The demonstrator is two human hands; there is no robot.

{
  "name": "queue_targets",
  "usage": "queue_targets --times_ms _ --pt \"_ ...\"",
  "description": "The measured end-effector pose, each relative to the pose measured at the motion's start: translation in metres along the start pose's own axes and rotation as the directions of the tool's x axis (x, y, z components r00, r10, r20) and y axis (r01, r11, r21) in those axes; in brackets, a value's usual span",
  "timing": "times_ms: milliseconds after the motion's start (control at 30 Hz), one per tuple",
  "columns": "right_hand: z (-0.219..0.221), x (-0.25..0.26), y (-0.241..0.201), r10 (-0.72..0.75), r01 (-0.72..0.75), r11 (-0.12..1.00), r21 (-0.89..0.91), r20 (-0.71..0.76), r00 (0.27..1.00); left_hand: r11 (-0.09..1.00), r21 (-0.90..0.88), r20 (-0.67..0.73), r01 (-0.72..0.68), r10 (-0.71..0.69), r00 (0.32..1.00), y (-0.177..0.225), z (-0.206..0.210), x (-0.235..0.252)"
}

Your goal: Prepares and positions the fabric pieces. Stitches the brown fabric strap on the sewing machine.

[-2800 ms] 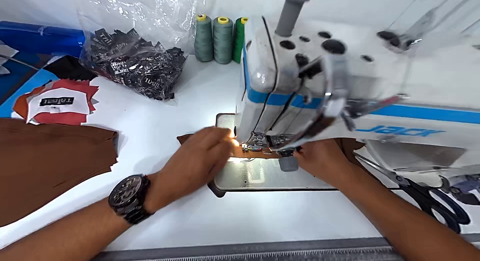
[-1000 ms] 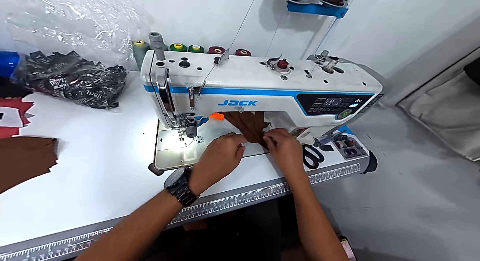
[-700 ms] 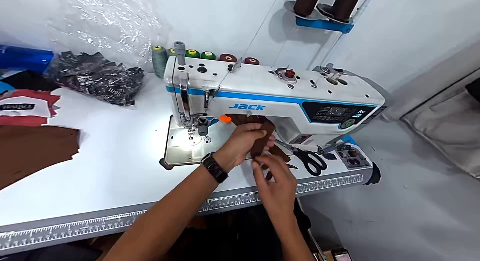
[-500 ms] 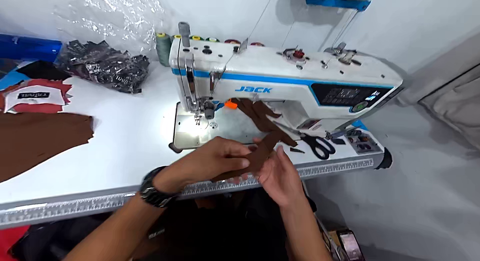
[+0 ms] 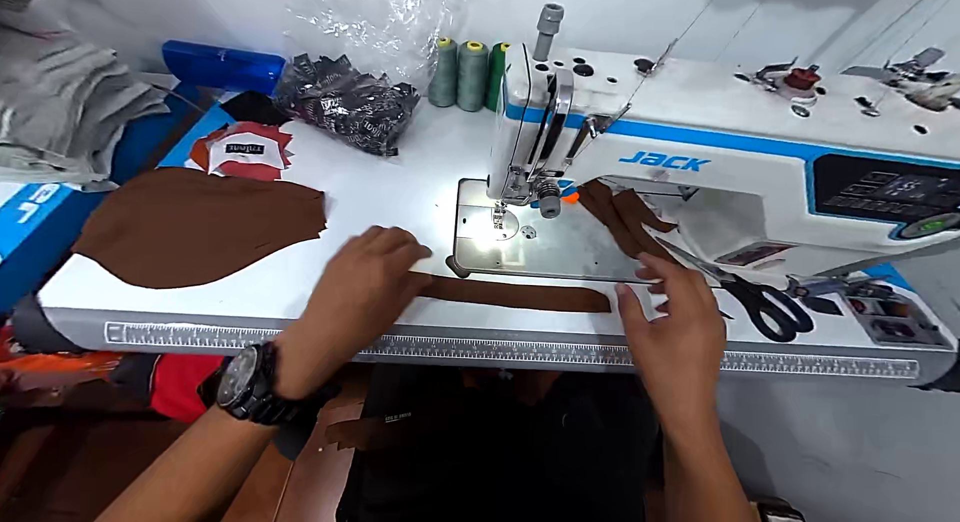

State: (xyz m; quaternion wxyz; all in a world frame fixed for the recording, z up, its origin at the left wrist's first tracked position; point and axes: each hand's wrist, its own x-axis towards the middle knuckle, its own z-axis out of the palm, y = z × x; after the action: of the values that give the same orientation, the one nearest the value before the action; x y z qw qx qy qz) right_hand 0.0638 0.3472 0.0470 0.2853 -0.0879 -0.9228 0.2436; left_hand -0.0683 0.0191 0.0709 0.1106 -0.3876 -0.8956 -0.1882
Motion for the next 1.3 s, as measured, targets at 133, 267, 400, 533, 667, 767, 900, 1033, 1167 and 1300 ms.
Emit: queue_targets --times_ms 133,267,400,533,667,767,900,1033,1167,1300 --pt "0.037 0.012 -0.015 -0.414 0.363 0.903 0.229 0.243 0.877 0.960 -0.206 0.013 -0.192 0.199 0.980 0.013 0.043 0.002" --pt "0.070 0.022 -0.007 -0.514 0.449 0.857 0.252 0.345 0.786 0.960 -0.135 -0.074 -0.246 0.238 0.968 0.011 0.068 0.008" --pt "0.074 0.025 -0.011 -0.519 0.481 0.855 0.196 0.293 0.803 0.958 -0.252 -0.086 -0.137 0.119 0.989 0.010 0.066 0.012" --pt "0.077 0.032 -0.010 -0.432 0.357 0.892 0.278 0.287 0.855 0.956 -0.278 -0.038 -0.095 0.088 0.995 0.006 0.065 0.022" --pt "0.077 0.037 -0.011 -0.468 0.394 0.875 0.282 0.282 0.838 0.959 -0.203 -0.020 -0.196 0.196 0.980 0.000 0.066 0.022" --pt "0.073 0.041 -0.010 -0.513 0.431 0.853 0.294 0.319 0.797 0.950 -0.200 0.001 -0.238 0.244 0.970 -0.007 0.066 0.026" --pt "0.065 0.047 -0.010 -0.538 0.432 0.840 0.327 0.405 0.740 0.920 -0.355 0.039 -0.166 0.192 0.981 -0.007 0.058 0.028" --pt "0.057 0.055 -0.009 -0.533 0.362 0.833 0.418 0.432 0.727 0.892 -0.418 0.010 -0.172 0.194 0.981 -0.002 0.053 0.030" --pt "0.053 0.060 -0.005 -0.535 0.350 0.833 0.428 0.468 0.703 0.909 -0.320 0.070 -0.266 0.303 0.950 -0.010 0.056 0.031" --pt "0.052 0.078 -0.016 -0.737 0.750 0.661 0.040 0.224 0.638 0.875 0.057 -0.099 -0.481 0.484 0.869 -0.007 0.038 0.052"
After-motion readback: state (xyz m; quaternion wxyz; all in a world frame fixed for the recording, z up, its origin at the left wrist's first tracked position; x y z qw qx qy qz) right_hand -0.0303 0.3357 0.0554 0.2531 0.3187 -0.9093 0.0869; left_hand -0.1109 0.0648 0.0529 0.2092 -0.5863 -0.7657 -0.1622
